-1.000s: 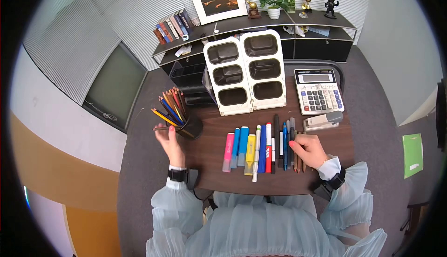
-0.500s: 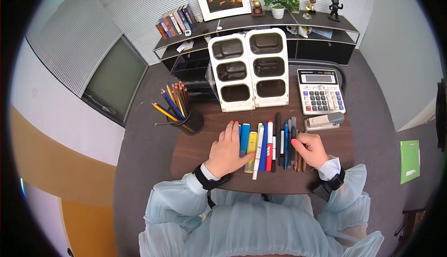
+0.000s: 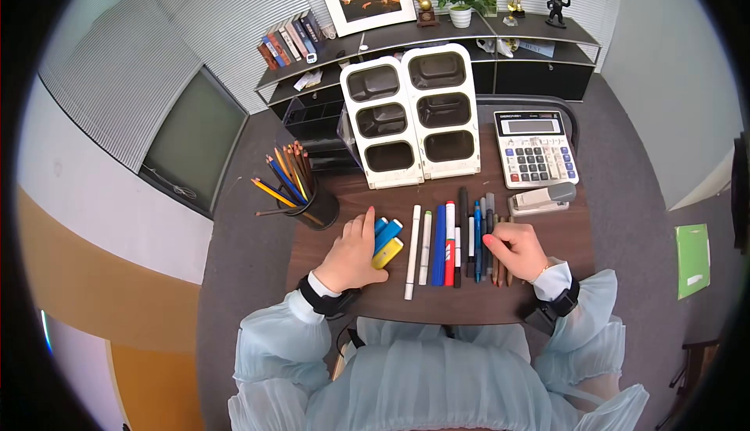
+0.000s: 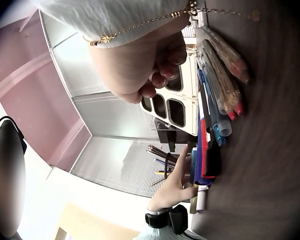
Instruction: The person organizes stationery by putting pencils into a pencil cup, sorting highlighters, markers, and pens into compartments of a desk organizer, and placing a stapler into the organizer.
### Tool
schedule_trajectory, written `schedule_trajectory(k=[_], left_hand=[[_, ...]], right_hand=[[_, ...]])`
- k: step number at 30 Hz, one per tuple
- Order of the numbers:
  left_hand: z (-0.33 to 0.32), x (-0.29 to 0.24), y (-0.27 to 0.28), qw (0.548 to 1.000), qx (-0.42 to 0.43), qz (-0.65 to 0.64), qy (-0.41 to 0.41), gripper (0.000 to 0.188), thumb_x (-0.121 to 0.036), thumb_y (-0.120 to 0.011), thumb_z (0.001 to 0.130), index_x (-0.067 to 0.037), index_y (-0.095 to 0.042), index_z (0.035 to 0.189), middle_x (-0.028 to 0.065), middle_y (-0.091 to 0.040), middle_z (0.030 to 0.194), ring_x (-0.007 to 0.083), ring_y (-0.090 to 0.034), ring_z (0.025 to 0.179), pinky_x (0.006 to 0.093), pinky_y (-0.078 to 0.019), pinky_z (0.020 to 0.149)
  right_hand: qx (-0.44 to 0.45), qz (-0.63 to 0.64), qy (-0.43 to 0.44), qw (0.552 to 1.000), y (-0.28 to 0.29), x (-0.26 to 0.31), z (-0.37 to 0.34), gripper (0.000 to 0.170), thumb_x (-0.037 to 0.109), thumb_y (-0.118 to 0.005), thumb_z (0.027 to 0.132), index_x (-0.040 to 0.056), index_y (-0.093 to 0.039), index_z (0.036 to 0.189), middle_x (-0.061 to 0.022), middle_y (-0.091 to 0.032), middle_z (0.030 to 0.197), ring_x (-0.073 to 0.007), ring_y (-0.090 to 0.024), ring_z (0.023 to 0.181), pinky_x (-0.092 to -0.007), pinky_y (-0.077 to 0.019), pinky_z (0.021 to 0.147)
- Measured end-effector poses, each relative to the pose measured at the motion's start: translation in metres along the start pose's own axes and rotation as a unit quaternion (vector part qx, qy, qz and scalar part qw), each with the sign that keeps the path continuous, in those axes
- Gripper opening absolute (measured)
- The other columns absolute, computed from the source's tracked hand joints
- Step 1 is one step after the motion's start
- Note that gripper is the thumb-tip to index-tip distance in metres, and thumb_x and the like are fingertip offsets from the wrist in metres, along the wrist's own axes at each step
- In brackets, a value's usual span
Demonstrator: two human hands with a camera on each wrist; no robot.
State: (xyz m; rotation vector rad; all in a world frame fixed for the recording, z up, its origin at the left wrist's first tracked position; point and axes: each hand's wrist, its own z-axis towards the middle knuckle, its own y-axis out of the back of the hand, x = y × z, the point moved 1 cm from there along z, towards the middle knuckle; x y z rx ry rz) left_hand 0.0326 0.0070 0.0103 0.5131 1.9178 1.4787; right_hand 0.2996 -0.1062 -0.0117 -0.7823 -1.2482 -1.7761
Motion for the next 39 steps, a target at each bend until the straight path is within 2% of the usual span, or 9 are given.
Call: schedule_trajectory(k=[2, 4, 7, 20, 26, 28, 35, 37, 39], left_hand=[[0.001, 0.001, 0.000, 1.000, 0.006, -0.004, -0.015, 0.105, -0.022, -0.071, 0.053, 0.012, -0.007, 0.129, 0.0292, -0.029, 0.124, 0.0413, -0.033, 0.114, 0.0404, -0.0319, 0.096], [0.003, 0.008, -0.004, 0.998, -0.002, -0.013, -0.054, 0.104, -0.023, -0.071, 0.053, 0.009, -0.009, 0.130, 0.0252, -0.031, 0.122, 0.0383, -0.033, 0.114, 0.0423, -0.0333, 0.094], [0.003, 0.014, -0.004, 0.996, -0.041, 0.000, -0.078, 0.101, -0.024, -0.070, 0.053, 0.009, -0.012, 0.129, 0.0239, -0.034, 0.118, 0.0371, -0.036, 0.110, 0.0414, -0.0329, 0.094], [0.013, 0.017, -0.001, 0.999, 0.005, 0.024, -0.042, 0.087, -0.018, -0.067, 0.055, 0.011, -0.024, 0.125, 0.0214, -0.042, 0.105, 0.0340, -0.043, 0.102, 0.0366, -0.0415, 0.083], [0.017, 0.017, -0.004, 0.997, -0.025, 0.055, -0.051, 0.054, -0.010, -0.066, 0.057, 0.004, -0.044, 0.105, 0.0193, -0.049, 0.094, 0.0338, -0.051, 0.090, 0.0361, -0.0426, 0.078], [0.016, 0.014, 0.000, 0.997, -0.052, 0.033, -0.054, 0.029, -0.007, -0.063, 0.058, 0.001, -0.050, 0.084, 0.0183, -0.053, 0.084, 0.0333, -0.054, 0.083, 0.0376, -0.0448, 0.072], [0.012, 0.010, 0.008, 0.997, -0.072, -0.033, 0.005, 0.032, -0.006, -0.065, 0.060, 0.000, -0.050, 0.087, 0.0150, -0.055, 0.087, 0.0293, -0.057, 0.080, 0.0345, -0.0458, 0.070], [0.009, 0.009, 0.008, 0.924, -0.274, -0.261, -0.054, 0.029, -0.002, -0.063, 0.066, -0.002, -0.049, 0.090, 0.0097, -0.056, 0.086, 0.0205, -0.057, 0.080, 0.0313, -0.0460, 0.070], [0.007, 0.012, -0.002, 0.800, -0.271, -0.533, -0.061, 0.034, 0.003, -0.059, 0.071, -0.004, -0.046, 0.101, 0.0054, -0.052, 0.090, 0.0155, -0.053, 0.086, 0.0298, -0.0445, 0.076]], right_hand=[[0.004, -0.021, 0.020, 1.000, 0.000, -0.001, 0.000, 0.029, 0.013, -0.055, 0.083, -0.0028, -0.047, 0.060, -0.0093, -0.045, 0.054, -0.0148, -0.043, 0.044, -0.0290, -0.0363, 0.043], [-0.005, -0.005, -0.007, 1.000, -0.001, 0.000, 0.000, 0.027, 0.013, -0.057, 0.080, -0.0018, -0.047, 0.060, -0.0123, -0.042, 0.053, -0.0254, -0.041, 0.044, -0.0329, -0.0340, 0.044], [0.000, 0.015, -0.025, 1.000, 0.000, 0.000, 0.000, 0.027, 0.013, -0.057, 0.080, -0.0019, -0.046, 0.060, -0.0123, -0.042, 0.053, -0.0255, -0.041, 0.045, -0.0332, -0.0341, 0.044], [-0.014, -0.007, 0.014, 1.000, 0.000, 0.000, 0.000, 0.027, 0.012, -0.057, 0.079, -0.0016, -0.046, 0.059, -0.0125, -0.042, 0.053, -0.0263, -0.042, 0.045, -0.0333, -0.0341, 0.044], [-0.012, -0.021, 0.024, 0.999, 0.002, 0.002, 0.000, 0.026, 0.012, -0.057, 0.080, -0.0015, -0.047, 0.060, -0.0128, -0.043, 0.053, -0.0265, -0.043, 0.046, -0.0330, -0.0347, 0.044], [-0.012, -0.017, 0.019, 1.000, 0.002, 0.004, 0.000, 0.026, 0.013, -0.057, 0.079, -0.0014, -0.048, 0.060, -0.0129, -0.043, 0.053, -0.0265, -0.043, 0.046, -0.0329, -0.0351, 0.044], [-0.016, -0.015, 0.024, 0.999, 0.002, 0.003, 0.000, 0.026, 0.012, -0.057, 0.080, -0.0014, -0.048, 0.059, -0.0127, -0.043, 0.053, -0.0265, -0.043, 0.046, -0.0330, -0.0354, 0.044], [-0.014, -0.017, 0.026, 0.999, 0.002, 0.002, 0.000, 0.026, 0.012, -0.057, 0.080, -0.0014, -0.047, 0.059, -0.0126, -0.043, 0.053, -0.0263, -0.043, 0.046, -0.0329, -0.0352, 0.044], [-0.012, -0.016, 0.020, 1.000, 0.002, 0.004, 0.000, 0.026, 0.011, -0.057, 0.080, -0.0014, -0.047, 0.059, -0.0125, -0.043, 0.053, -0.0261, -0.043, 0.046, -0.0329, -0.0350, 0.044]])
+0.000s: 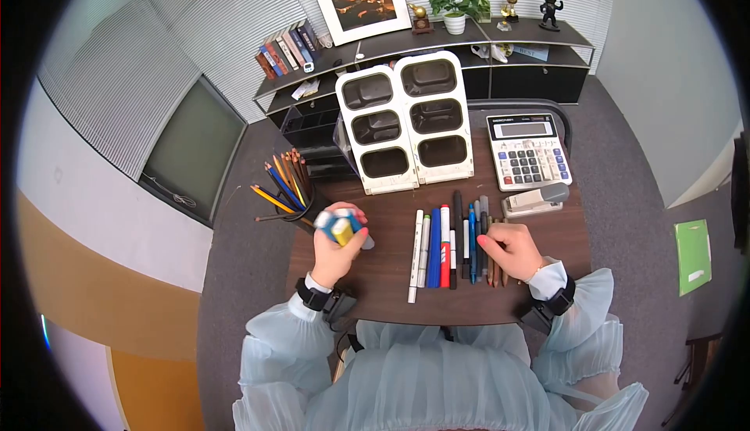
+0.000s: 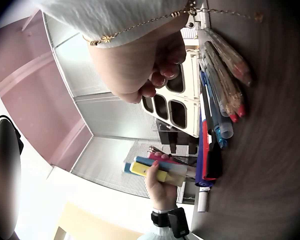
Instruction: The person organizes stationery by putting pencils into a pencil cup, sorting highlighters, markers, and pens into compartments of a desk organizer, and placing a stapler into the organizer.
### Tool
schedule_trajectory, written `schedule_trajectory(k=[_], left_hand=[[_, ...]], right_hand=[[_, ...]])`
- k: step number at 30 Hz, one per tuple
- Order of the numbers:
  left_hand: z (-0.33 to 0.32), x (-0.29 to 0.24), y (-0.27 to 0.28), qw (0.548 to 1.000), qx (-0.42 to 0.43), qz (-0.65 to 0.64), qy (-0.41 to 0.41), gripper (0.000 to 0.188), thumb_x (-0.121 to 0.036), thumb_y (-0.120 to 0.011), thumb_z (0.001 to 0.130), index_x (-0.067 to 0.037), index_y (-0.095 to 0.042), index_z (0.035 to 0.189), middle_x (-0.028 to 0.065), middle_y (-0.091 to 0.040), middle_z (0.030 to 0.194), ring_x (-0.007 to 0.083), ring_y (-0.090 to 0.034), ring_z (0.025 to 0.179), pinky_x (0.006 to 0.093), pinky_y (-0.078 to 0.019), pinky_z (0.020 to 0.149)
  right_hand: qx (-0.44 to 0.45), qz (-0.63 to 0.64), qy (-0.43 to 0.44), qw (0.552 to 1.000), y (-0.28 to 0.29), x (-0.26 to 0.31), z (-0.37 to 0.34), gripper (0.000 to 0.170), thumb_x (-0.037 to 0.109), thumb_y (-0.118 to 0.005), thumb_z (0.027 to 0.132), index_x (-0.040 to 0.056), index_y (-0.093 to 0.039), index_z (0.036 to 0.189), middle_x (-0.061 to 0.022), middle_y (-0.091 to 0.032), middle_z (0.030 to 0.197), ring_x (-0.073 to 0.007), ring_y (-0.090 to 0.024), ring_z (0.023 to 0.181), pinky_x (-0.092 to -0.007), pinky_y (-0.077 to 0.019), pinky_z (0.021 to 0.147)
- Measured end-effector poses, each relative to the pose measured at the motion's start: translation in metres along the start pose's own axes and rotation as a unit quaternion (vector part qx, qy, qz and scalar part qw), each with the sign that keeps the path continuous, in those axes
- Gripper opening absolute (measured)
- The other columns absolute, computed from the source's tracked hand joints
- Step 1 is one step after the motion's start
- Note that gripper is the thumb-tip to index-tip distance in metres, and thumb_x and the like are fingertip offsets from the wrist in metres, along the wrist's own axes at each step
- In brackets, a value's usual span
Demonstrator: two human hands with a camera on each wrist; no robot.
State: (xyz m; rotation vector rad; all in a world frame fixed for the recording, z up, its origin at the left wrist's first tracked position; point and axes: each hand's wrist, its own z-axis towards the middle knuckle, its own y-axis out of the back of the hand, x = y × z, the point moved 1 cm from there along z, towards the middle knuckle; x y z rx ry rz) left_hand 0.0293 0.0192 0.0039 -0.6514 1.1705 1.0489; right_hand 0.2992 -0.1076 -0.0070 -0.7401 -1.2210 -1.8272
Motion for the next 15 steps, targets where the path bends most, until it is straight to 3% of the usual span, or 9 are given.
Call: schedule_trajectory(k=[1, 4, 15], left_hand=[[-0.002, 0.001, -0.001, 0.997, -0.020, -0.067, -0.034, 0.036, 0.005, -0.058, 0.071, -0.004, -0.045, 0.104, 0.0050, -0.052, 0.092, 0.0157, -0.053, 0.088, 0.0294, -0.0442, 0.077], [-0.010, 0.011, -0.004, 0.993, -0.048, -0.100, -0.030, 0.041, 0.006, -0.059, 0.070, -0.004, -0.042, 0.106, 0.0075, -0.050, 0.096, 0.0176, -0.051, 0.093, 0.0301, -0.0429, 0.080], [-0.012, 0.035, 0.003, 0.993, -0.034, -0.114, 0.023, 0.052, 0.006, -0.062, 0.070, -0.003, -0.038, 0.116, 0.0105, -0.052, 0.103, 0.0196, -0.053, 0.096, 0.0314, -0.0440, 0.082]], right_hand=[[0.002, 0.000, -0.006, 1.000, 0.000, 0.001, 0.000, 0.027, 0.011, -0.057, 0.080, -0.0013, -0.047, 0.058, -0.0124, -0.043, 0.053, -0.0259, -0.043, 0.046, -0.0330, -0.0348, 0.045], [0.002, -0.002, -0.005, 1.000, -0.002, -0.004, 0.000, 0.027, 0.011, -0.057, 0.080, -0.0012, -0.046, 0.058, -0.0121, -0.042, 0.053, -0.0256, -0.042, 0.046, -0.0331, -0.0343, 0.045], [-0.006, -0.007, -0.003, 1.000, -0.002, -0.004, 0.000, 0.027, 0.012, -0.058, 0.079, -0.0013, -0.046, 0.059, -0.0128, -0.042, 0.053, -0.0270, -0.041, 0.046, -0.0337, -0.0340, 0.045]])
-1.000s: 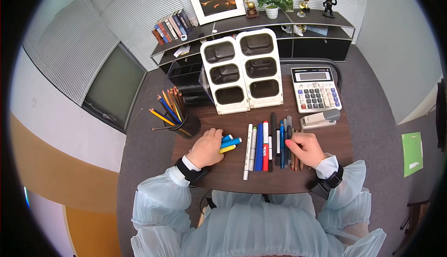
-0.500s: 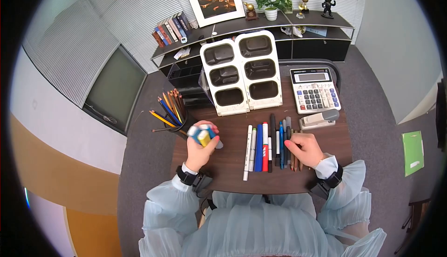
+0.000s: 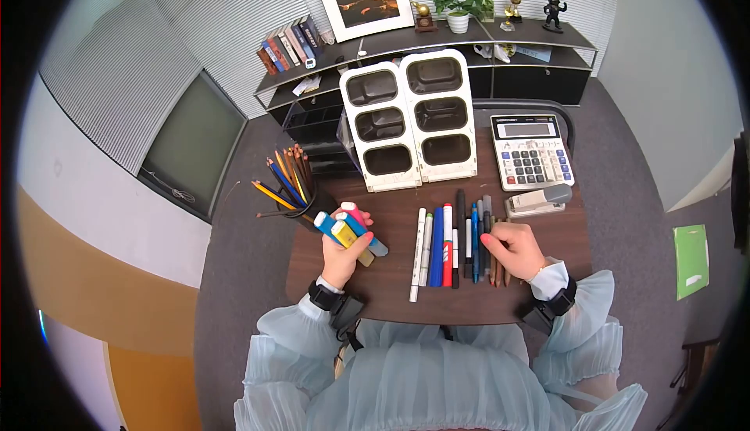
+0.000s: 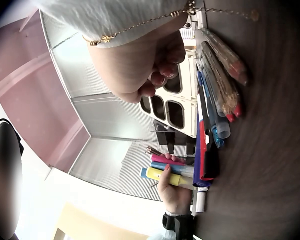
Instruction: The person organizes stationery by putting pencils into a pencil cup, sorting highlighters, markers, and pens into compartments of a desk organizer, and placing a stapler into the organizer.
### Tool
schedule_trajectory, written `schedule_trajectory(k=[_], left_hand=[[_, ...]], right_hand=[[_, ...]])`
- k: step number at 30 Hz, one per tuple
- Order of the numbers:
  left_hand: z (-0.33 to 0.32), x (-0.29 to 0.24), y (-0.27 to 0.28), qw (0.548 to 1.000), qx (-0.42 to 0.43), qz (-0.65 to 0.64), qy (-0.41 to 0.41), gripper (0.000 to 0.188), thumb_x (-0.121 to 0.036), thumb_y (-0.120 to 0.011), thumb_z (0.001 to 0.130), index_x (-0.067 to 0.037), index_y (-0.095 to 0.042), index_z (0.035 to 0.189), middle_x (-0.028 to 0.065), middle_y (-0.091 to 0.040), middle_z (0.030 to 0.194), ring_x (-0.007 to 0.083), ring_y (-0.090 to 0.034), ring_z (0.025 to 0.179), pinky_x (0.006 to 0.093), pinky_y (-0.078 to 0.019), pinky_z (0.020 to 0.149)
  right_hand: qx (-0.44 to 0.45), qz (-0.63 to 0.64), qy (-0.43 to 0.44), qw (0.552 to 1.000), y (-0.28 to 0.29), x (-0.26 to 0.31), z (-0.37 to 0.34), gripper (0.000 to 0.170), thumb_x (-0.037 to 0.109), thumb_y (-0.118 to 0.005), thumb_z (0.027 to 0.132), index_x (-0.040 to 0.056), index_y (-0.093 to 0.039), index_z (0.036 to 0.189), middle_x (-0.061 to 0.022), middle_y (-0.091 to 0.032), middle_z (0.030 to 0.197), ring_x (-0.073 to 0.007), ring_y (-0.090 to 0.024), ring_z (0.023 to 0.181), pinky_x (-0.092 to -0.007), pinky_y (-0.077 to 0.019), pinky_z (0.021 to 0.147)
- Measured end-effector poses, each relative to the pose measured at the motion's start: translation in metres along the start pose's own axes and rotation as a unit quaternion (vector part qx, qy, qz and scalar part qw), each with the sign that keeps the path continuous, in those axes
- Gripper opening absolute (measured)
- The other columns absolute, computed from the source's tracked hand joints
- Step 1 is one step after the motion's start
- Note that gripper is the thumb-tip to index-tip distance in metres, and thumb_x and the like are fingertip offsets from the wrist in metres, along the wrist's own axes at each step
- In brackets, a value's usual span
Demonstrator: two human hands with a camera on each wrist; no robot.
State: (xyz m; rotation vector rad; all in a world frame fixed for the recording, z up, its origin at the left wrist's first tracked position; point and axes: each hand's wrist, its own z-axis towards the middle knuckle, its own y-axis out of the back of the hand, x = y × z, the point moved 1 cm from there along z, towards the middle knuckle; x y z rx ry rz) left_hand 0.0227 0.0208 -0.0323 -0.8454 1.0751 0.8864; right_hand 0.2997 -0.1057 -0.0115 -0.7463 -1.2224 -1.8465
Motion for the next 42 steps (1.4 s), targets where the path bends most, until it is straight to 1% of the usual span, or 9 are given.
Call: schedule_trajectory(k=[8, 18, 22, 27, 29, 33, 36, 41, 42], left_hand=[[-0.005, -0.002, -0.002, 1.000, 0.015, 0.000, 0.023, 0.048, 0.004, -0.060, 0.074, -0.002, -0.038, 0.116, 0.0114, -0.055, 0.100, 0.0189, -0.055, 0.092, 0.0313, -0.0444, 0.081], [0.070, -0.108, -0.063, 0.951, -0.106, -0.050, -0.286, 0.050, 0.000, -0.059, 0.074, -0.002, -0.038, 0.119, 0.0118, -0.053, 0.104, 0.0218, -0.052, 0.096, 0.0335, -0.0399, 0.087], [0.117, -0.121, -0.080, 0.935, -0.096, 0.003, -0.341, 0.038, 0.002, -0.060, 0.075, 0.000, -0.045, 0.110, 0.0102, -0.056, 0.102, 0.0182, -0.055, 0.094, 0.0305, -0.0422, 0.084], [0.142, -0.075, -0.075, 0.972, -0.117, -0.133, -0.153, 0.035, -0.001, -0.060, 0.074, 0.000, -0.048, 0.106, 0.0097, -0.059, 0.097, 0.0176, -0.057, 0.086, 0.0290, -0.0436, 0.079], [0.136, -0.056, -0.065, 0.964, -0.080, -0.255, -0.021, 0.031, -0.005, -0.055, 0.076, -0.001, -0.048, 0.106, 0.0081, -0.058, 0.094, 0.0188, -0.056, 0.084, 0.0294, -0.0439, 0.078], [0.103, -0.065, -0.076, 0.821, 0.086, -0.480, 0.298, 0.036, -0.012, -0.053, 0.077, -0.002, -0.045, 0.111, 0.0060, -0.055, 0.093, 0.0160, -0.054, 0.084, 0.0287, -0.0436, 0.076], [0.085, -0.063, -0.083, 0.797, 0.099, -0.483, 0.348, 0.038, -0.011, -0.053, 0.078, 0.000, -0.043, 0.113, 0.0060, -0.054, 0.096, 0.0157, -0.055, 0.084, 0.0301, -0.0427, 0.080], [0.064, -0.050, -0.081, 0.864, 0.097, -0.392, 0.301, 0.044, -0.006, -0.051, 0.074, -0.002, -0.044, 0.117, 0.0077, -0.053, 0.109, 0.0191, -0.052, 0.099, 0.0361, -0.0381, 0.091], [0.061, -0.050, -0.081, 0.865, 0.100, -0.394, 0.295, 0.045, -0.005, -0.051, 0.073, -0.002, -0.043, 0.118, 0.0078, -0.052, 0.111, 0.0196, -0.051, 0.101, 0.0368, -0.0374, 0.093]], right_hand=[[0.002, -0.005, -0.001, 1.000, 0.000, 0.000, -0.001, 0.027, 0.012, -0.057, 0.079, -0.0013, -0.046, 0.058, -0.0130, -0.042, 0.053, -0.0271, -0.041, 0.046, -0.0338, -0.0339, 0.045], [0.002, -0.003, -0.005, 1.000, 0.000, 0.003, 0.000, 0.028, 0.013, -0.057, 0.080, -0.0014, -0.045, 0.058, -0.0133, -0.042, 0.053, -0.0278, -0.041, 0.047, -0.0339, -0.0345, 0.045], [-0.003, -0.012, 0.015, 1.000, 0.002, 0.002, 0.000, 0.028, 0.012, -0.057, 0.079, -0.0012, -0.045, 0.058, -0.0132, -0.041, 0.053, -0.0283, -0.041, 0.047, -0.0341, -0.0344, 0.046], [0.002, -0.014, 0.029, 0.999, 0.004, 0.003, 0.000, 0.030, 0.016, -0.056, 0.080, 0.0000, -0.046, 0.057, -0.0138, -0.044, 0.054, -0.0295, -0.044, 0.050, -0.0355, -0.0366, 0.048], [-0.003, -0.010, 0.033, 0.999, 0.005, 0.003, 0.000, 0.030, 0.016, -0.056, 0.080, 0.0002, -0.046, 0.057, -0.0136, -0.044, 0.054, -0.0297, -0.045, 0.051, -0.0356, -0.0367, 0.049], [0.002, -0.013, 0.047, 0.999, 0.004, 0.001, -0.001, 0.030, 0.016, -0.056, 0.080, 0.0004, -0.044, 0.057, -0.0132, -0.045, 0.055, -0.0304, -0.045, 0.052, -0.0361, -0.0371, 0.049], [0.008, -0.016, 0.051, 0.999, 0.004, 0.001, -0.001, 0.028, 0.016, -0.056, 0.080, 0.0004, -0.046, 0.059, -0.0128, -0.045, 0.055, -0.0292, -0.046, 0.052, -0.0353, -0.0378, 0.049], [-0.034, 0.051, -0.011, 0.998, 0.004, 0.007, 0.000, 0.019, 0.015, -0.053, 0.083, -0.0002, -0.055, 0.071, -0.0100, -0.051, 0.060, -0.0212, -0.051, 0.053, -0.0310, -0.0411, 0.052], [-0.016, 0.094, -0.013, 0.995, 0.000, 0.007, 0.001, 0.015, 0.015, -0.053, 0.084, 0.0001, -0.053, 0.084, -0.0102, -0.054, 0.070, -0.0192, -0.053, 0.061, -0.0301, -0.0425, 0.057]])
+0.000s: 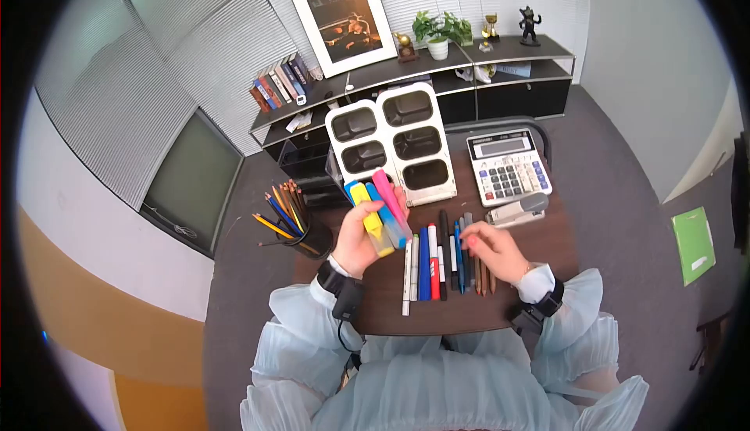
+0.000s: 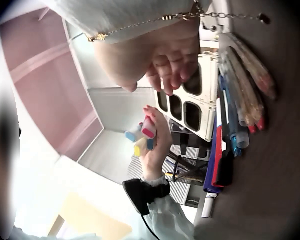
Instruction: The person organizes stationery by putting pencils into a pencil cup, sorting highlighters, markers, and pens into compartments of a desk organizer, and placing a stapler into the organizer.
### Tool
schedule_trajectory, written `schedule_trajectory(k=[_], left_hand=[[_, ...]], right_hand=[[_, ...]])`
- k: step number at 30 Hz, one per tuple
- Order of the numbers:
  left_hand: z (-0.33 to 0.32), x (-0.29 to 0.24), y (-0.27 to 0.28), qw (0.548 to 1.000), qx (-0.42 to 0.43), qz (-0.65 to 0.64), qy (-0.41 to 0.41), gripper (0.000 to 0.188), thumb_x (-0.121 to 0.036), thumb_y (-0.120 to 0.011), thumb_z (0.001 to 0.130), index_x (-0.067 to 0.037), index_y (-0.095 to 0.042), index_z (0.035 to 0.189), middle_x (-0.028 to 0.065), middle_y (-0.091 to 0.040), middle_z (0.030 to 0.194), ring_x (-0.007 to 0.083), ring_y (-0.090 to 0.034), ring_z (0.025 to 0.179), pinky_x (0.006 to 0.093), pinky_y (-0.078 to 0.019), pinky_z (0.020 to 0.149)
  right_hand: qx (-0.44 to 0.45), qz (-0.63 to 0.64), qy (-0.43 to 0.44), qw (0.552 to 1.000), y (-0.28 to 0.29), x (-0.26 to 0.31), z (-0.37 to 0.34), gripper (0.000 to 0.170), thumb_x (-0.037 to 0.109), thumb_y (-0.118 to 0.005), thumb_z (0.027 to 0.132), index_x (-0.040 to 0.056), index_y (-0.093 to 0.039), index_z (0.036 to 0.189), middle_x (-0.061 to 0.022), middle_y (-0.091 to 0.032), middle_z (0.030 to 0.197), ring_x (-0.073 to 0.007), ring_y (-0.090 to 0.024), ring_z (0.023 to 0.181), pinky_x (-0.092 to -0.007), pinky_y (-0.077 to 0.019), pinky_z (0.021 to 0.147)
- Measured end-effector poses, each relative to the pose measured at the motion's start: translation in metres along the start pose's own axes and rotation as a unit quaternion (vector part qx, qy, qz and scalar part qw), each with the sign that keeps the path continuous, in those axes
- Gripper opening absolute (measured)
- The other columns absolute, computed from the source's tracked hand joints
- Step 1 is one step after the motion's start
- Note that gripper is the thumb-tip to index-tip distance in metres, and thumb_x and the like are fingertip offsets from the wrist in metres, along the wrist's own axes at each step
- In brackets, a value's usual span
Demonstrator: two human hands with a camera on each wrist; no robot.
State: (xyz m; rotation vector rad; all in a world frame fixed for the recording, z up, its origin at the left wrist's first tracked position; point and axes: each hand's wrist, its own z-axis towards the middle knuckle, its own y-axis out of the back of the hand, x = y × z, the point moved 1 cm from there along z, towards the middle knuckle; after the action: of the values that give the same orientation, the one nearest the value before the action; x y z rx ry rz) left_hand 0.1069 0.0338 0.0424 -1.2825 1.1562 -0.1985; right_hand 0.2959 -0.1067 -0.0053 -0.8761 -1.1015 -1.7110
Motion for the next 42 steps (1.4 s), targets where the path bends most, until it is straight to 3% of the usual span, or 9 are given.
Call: schedule_trajectory(k=[3, 7, 12, 14, 16, 18, 20, 33, 42], left_hand=[[-0.001, 0.008, 0.006, 1.000, -0.003, 0.004, 0.009, 0.047, -0.004, -0.049, 0.073, -0.003, -0.043, 0.119, 0.0078, -0.051, 0.113, 0.0205, -0.051, 0.102, 0.0365, -0.0376, 0.093], [0.003, 0.025, 0.014, 0.999, 0.011, 0.047, -0.015, 0.048, -0.003, -0.049, 0.073, 0.000, -0.041, 0.121, 0.0087, -0.050, 0.116, 0.0207, -0.049, 0.106, 0.0347, -0.0370, 0.094], [0.002, 0.025, 0.042, 0.992, 0.015, 0.105, -0.063, 0.047, -0.003, -0.048, 0.076, 0.002, -0.039, 0.122, 0.0094, -0.048, 0.121, 0.0211, -0.045, 0.113, 0.0349, -0.0367, 0.095], [-0.004, 0.025, 0.049, 0.993, -0.001, 0.093, -0.077, 0.043, -0.004, -0.051, 0.076, 0.002, -0.044, 0.118, 0.0105, -0.051, 0.116, 0.0225, -0.048, 0.110, 0.0361, -0.0390, 0.092], [-0.004, 0.023, 0.060, 0.995, -0.015, 0.074, -0.060, 0.043, -0.004, -0.051, 0.077, 0.001, -0.044, 0.119, 0.0101, -0.051, 0.116, 0.0230, -0.048, 0.109, 0.0366, -0.0391, 0.092], [-0.005, 0.021, 0.066, 0.994, -0.011, 0.080, -0.070, 0.046, -0.004, -0.051, 0.077, -0.001, -0.040, 0.122, 0.0103, -0.048, 0.120, 0.0239, -0.046, 0.112, 0.0382, -0.0383, 0.092], [-0.007, 0.022, 0.067, 0.993, 0.009, 0.079, -0.082, 0.047, -0.005, -0.051, 0.078, -0.001, -0.039, 0.123, 0.0109, -0.048, 0.120, 0.0247, -0.046, 0.112, 0.0384, -0.0382, 0.093], [-0.004, 0.029, 0.078, 0.999, 0.021, 0.036, -0.034, 0.033, -0.013, -0.054, 0.083, -0.001, -0.045, 0.113, 0.0085, -0.054, 0.108, 0.0191, -0.055, 0.096, 0.0311, -0.0439, 0.081], [-0.007, 0.025, 0.074, 0.999, 0.021, 0.014, -0.046, 0.045, -0.016, -0.054, 0.083, -0.001, -0.038, 0.121, 0.0136, -0.051, 0.114, 0.0243, -0.053, 0.103, 0.0347, -0.0417, 0.086]], right_hand=[[0.082, 0.024, 0.004, 0.996, -0.009, 0.017, 0.010, 0.042, 0.020, -0.052, 0.085, 0.0000, -0.037, 0.119, -0.0125, -0.057, 0.101, -0.0159, -0.056, 0.085, -0.0285, -0.0451, 0.073], [0.158, 0.216, -0.176, 0.947, -0.040, 0.026, 0.030, 0.046, 0.026, -0.052, 0.086, 0.0007, -0.035, 0.120, -0.0118, -0.056, 0.096, -0.0143, -0.056, 0.082, -0.0261, -0.0470, 0.067], [0.167, 0.135, -0.179, 0.960, -0.066, 0.005, 0.046, 0.040, 0.028, -0.055, 0.084, -0.0007, -0.042, 0.108, -0.0073, -0.055, 0.083, -0.0101, -0.057, 0.069, -0.0223, -0.0462, 0.053], [0.183, 0.134, -0.253, 0.940, -0.072, 0.004, 0.051, 0.037, 0.026, -0.055, 0.084, -0.0017, -0.043, 0.104, -0.0066, -0.055, 0.080, -0.0098, -0.057, 0.068, -0.0219, -0.0462, 0.053], [0.179, 0.109, -0.240, 0.948, -0.083, -0.001, 0.049, 0.038, 0.027, -0.056, 0.083, -0.0031, -0.044, 0.102, -0.0072, -0.055, 0.076, -0.0109, -0.057, 0.066, -0.0230, -0.0456, 0.053], [0.172, -0.080, -0.097, 0.977, -0.091, -0.001, 0.047, 0.041, 0.029, -0.057, 0.082, -0.0040, -0.044, 0.101, -0.0098, -0.056, 0.077, -0.0130, -0.057, 0.062, -0.0255, -0.0451, 0.052], [0.177, -0.131, -0.101, 0.970, -0.096, 0.004, 0.048, 0.045, 0.031, -0.058, 0.081, -0.0052, -0.043, 0.102, -0.0112, -0.056, 0.075, -0.0143, -0.057, 0.062, -0.0269, -0.0446, 0.054], [0.194, 0.130, -0.361, 0.903, -0.064, 0.021, 0.062, 0.034, 0.037, -0.047, 0.087, 0.0029, -0.048, 0.088, -0.0048, -0.055, 0.069, -0.0102, -0.052, 0.055, -0.0202, -0.0382, 0.046], [0.174, 0.341, -0.334, 0.862, -0.052, 0.047, 0.084, 0.033, 0.035, -0.044, 0.088, 0.0020, -0.048, 0.095, -0.0060, -0.052, 0.069, -0.0110, -0.047, 0.056, -0.0210, -0.0381, 0.049]])
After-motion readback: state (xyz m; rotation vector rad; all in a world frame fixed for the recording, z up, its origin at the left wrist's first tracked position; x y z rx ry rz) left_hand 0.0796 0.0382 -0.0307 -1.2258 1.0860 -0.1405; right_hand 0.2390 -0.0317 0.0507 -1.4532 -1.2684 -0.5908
